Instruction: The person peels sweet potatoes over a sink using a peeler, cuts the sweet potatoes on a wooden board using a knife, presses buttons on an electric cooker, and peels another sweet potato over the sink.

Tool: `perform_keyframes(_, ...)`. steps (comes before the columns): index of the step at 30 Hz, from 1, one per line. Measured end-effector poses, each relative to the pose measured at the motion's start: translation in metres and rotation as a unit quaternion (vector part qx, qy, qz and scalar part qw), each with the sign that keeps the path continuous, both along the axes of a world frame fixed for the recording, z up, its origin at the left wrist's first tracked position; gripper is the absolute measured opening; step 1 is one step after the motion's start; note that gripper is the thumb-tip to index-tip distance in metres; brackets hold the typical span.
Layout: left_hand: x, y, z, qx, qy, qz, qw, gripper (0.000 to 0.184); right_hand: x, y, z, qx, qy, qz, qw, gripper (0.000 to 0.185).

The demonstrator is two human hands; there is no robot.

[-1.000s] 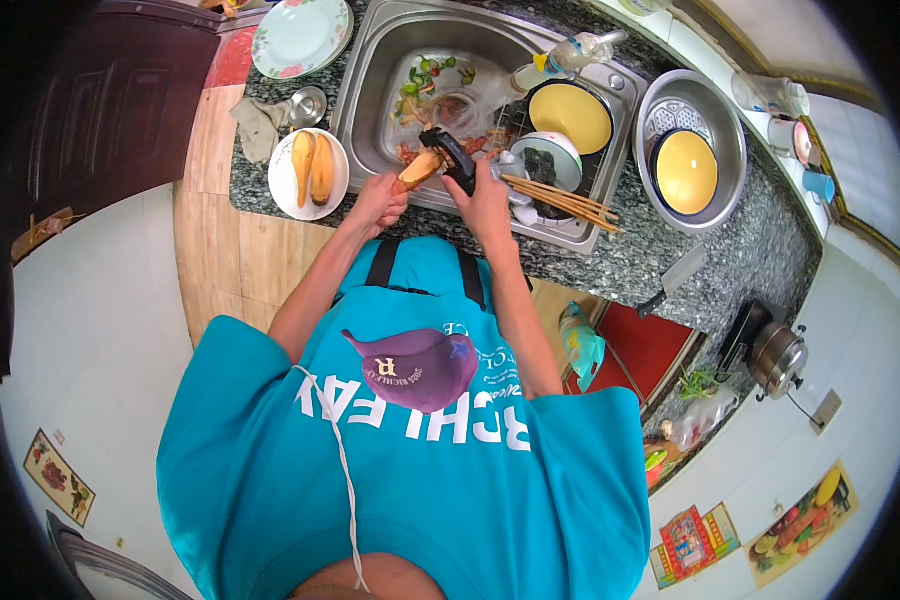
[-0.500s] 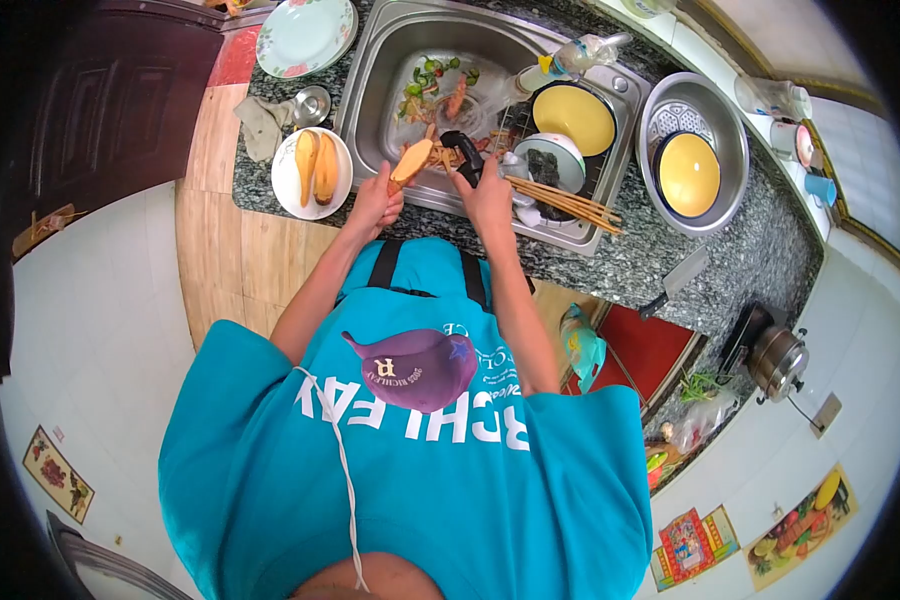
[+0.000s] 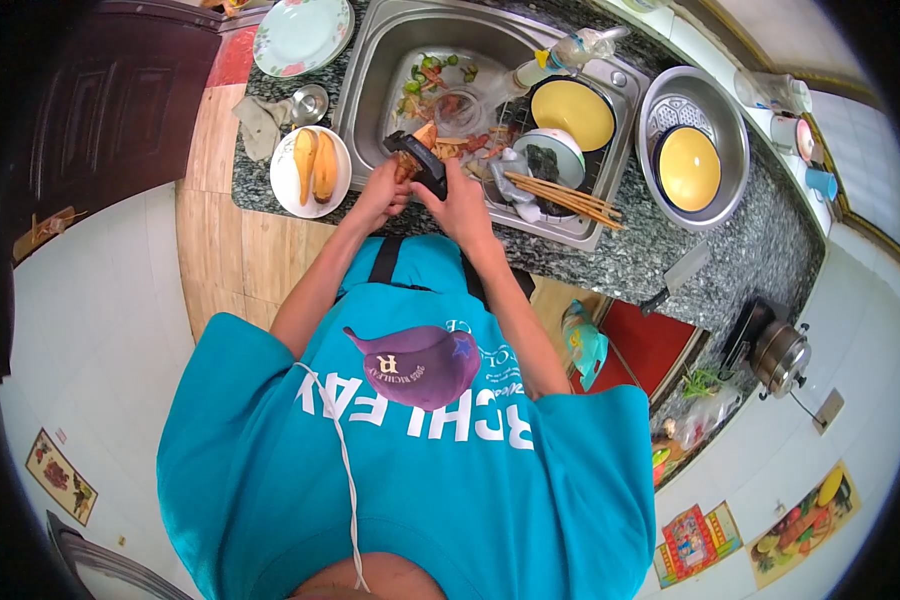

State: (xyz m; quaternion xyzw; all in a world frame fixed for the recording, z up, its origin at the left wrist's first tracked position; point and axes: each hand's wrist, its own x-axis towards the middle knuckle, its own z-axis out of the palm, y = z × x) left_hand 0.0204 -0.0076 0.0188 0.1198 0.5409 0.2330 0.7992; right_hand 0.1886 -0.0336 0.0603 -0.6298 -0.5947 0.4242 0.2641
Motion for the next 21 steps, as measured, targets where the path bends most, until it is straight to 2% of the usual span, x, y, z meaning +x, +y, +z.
perform_keyframes(5,-0.002,-0.005,0.003,-0.007,-0.03,-0.02,0.999,0.046,0.011,-0.003,-0.014,0.019,-0.01,0.028,0.999,0.048)
perform_keyframes(8,-0.007,-0.008,0.002,-0.012,-0.053,-0.035,0.998,0.044,0.019,-0.001,-0.026,0.069,-0.009,0.034,0.997,0.048)
perform_keyframes(11,-0.015,-0.018,0.004,-0.03,-0.073,-0.039,0.996,0.044,0.04,0.001,-0.041,-0.012,-0.085,-0.078,0.993,0.045)
perform_keyframes(12,-0.018,-0.021,0.004,-0.037,-0.09,-0.038,0.995,0.044,0.05,0.002,-0.043,-0.021,-0.115,-0.081,0.99,0.044)
perform_keyframes(15,-0.022,-0.021,-0.005,-0.031,-0.055,0.008,0.998,0.048,0.052,-0.005,-0.047,0.034,-0.095,-0.116,0.988,0.046)
perform_keyframes(17,-0.018,-0.019,-0.006,-0.029,-0.03,0.004,0.999,0.051,0.043,-0.004,-0.044,-0.008,-0.107,-0.063,0.992,0.048)
perform_keyframes(21,-0.014,-0.016,-0.005,-0.004,0.006,-0.028,1.0,0.057,0.037,0.003,-0.032,-0.052,-0.112,-0.079,0.989,0.05)
